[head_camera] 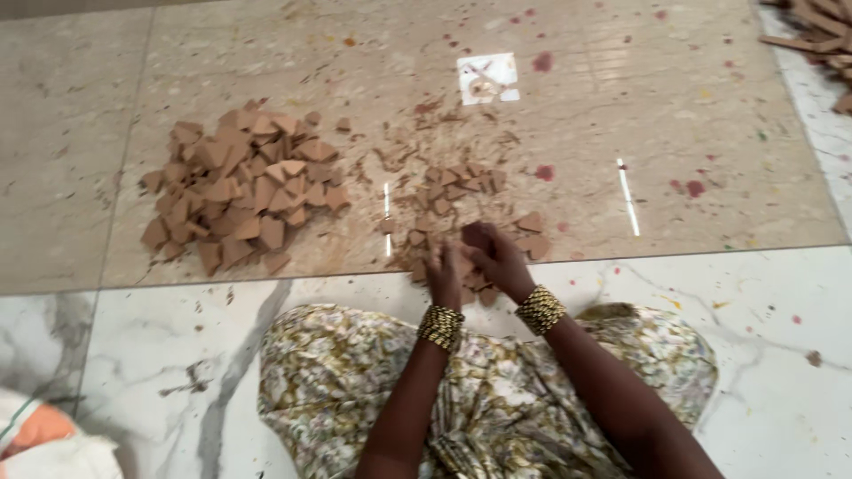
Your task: The person sits on the floor and sorts small broken terracotta pieces one at a time, picking pieces from a scattered group, holding and turning them in the hands, and placing them onto a large pile of similar pieces beside them.
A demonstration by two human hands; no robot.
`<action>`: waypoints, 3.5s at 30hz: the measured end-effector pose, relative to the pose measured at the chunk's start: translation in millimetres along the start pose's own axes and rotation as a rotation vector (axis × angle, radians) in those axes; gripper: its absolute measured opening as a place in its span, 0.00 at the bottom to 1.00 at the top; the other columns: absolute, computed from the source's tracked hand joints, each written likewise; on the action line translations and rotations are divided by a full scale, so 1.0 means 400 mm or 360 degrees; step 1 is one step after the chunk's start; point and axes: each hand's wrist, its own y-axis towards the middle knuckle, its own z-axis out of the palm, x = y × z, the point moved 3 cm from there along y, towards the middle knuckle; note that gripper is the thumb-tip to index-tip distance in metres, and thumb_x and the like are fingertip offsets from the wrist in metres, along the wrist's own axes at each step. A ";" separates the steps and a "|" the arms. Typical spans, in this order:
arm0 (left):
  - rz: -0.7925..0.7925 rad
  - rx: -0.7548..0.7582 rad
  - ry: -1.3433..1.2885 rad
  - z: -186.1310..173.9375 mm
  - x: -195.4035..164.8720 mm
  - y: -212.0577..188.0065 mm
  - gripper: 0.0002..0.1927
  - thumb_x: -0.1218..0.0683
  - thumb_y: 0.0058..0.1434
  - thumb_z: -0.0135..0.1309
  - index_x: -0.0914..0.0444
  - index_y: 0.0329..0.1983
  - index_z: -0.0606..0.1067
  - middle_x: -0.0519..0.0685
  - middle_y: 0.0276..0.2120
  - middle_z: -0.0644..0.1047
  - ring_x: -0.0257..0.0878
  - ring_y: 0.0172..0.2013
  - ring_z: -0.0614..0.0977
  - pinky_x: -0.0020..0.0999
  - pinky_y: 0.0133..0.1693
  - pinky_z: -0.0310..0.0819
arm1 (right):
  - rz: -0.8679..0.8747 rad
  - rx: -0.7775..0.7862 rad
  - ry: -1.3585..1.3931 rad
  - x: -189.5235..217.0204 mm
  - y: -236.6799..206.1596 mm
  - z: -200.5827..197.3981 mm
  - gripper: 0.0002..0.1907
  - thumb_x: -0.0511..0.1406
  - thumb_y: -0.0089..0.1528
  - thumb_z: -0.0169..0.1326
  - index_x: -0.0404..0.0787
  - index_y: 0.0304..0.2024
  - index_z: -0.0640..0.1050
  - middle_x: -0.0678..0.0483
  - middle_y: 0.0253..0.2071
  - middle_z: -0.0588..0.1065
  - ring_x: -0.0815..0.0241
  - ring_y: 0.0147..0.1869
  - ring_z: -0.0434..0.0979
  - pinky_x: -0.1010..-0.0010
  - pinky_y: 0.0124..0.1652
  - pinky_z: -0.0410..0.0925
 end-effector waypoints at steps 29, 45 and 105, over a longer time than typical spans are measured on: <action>-0.0454 -0.0182 -0.1015 -0.177 0.007 0.138 0.20 0.49 0.71 0.48 0.66 0.58 0.72 0.53 0.47 0.81 0.40 0.43 0.82 0.35 0.45 0.79 | 0.0486 0.0039 0.0907 0.022 0.214 0.214 0.17 0.37 0.71 0.47 0.33 0.59 0.71 0.50 0.44 0.77 0.61 0.40 0.81 0.68 0.39 0.78; 0.1030 0.0219 0.1469 -0.009 -0.008 0.033 0.18 0.53 0.68 0.55 0.63 0.59 0.74 0.56 0.57 0.76 0.54 0.61 0.72 0.50 0.63 0.67 | 0.0356 -0.0232 -0.0044 -0.036 0.038 -0.077 0.12 0.36 0.70 0.47 0.33 0.50 0.75 0.50 0.33 0.80 0.65 0.33 0.85 0.72 0.30 0.75; 0.0017 0.0296 -0.0404 -0.004 0.023 0.053 0.22 0.43 0.72 0.45 0.66 0.53 0.75 0.53 0.46 0.82 0.39 0.47 0.84 0.33 0.50 0.82 | 0.0311 0.0077 -0.0228 -0.037 0.073 -0.007 0.20 0.34 0.65 0.59 0.50 0.59 0.73 0.51 0.41 0.81 0.61 0.36 0.83 0.71 0.34 0.75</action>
